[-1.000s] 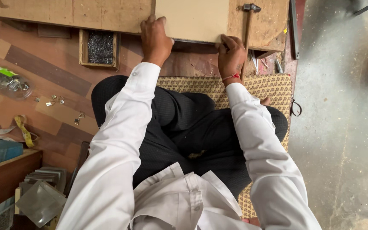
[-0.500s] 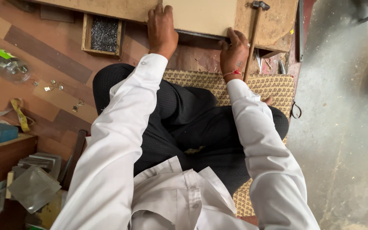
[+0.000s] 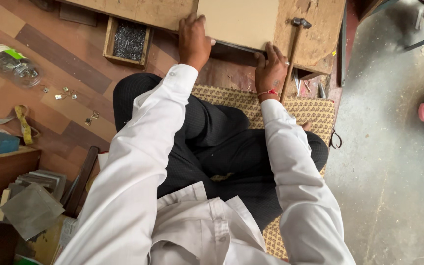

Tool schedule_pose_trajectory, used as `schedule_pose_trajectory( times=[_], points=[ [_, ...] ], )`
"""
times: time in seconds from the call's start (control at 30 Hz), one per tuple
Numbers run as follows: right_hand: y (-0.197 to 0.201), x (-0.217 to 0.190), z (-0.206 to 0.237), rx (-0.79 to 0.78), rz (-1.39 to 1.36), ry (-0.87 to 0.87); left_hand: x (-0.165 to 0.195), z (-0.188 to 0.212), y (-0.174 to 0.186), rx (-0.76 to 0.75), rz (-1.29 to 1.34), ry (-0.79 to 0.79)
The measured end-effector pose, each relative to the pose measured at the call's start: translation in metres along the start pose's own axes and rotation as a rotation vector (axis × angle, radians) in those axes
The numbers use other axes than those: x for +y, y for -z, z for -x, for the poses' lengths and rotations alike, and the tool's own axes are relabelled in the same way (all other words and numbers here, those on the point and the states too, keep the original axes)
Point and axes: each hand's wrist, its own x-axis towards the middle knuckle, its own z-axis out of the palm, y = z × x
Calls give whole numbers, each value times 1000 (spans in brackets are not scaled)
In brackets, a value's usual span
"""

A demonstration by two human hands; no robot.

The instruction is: The person sits on the floor and repeatedly places rectangular cardboard covers on a wooden jig, then uses a hammer to drive staples into the edges. The person handles the covers one at a time, repositioning them between hammering actions.

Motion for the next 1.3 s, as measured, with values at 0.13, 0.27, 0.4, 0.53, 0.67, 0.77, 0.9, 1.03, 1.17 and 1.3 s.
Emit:
schedule_pose_trajectory(
  times=[0.13,0.27,0.4,0.53,0.67,0.77,0.9,1.03,1.17,1.3],
  points=[
    [6,-3,0,-58,59,8,2,-4,1,-42,33,71],
    [3,-1,4,-53,90,71,0,-5,3,7,71,71],
    [2,14,8,-167,-56,55,-5,-4,0,35,99,82],
    [6,35,16,2,-200,-42,0,10,-6,330,120,-55],
    [6,27,55,-316,-447,68,6,55,10,111,237,-7],
    [-2,4,96,-777,-558,-36,11,97,46,76,378,-77],
    [-4,-11,128,-854,-467,165,-25,137,104,265,349,-122],
    [-5,-8,131,-791,-450,81,-148,142,170,483,333,-56],
    [-10,-8,136,-742,-450,95,-260,144,219,629,-6,558],
    [-14,-11,145,-699,-436,-1,-287,152,229,531,-188,839]
  ],
)
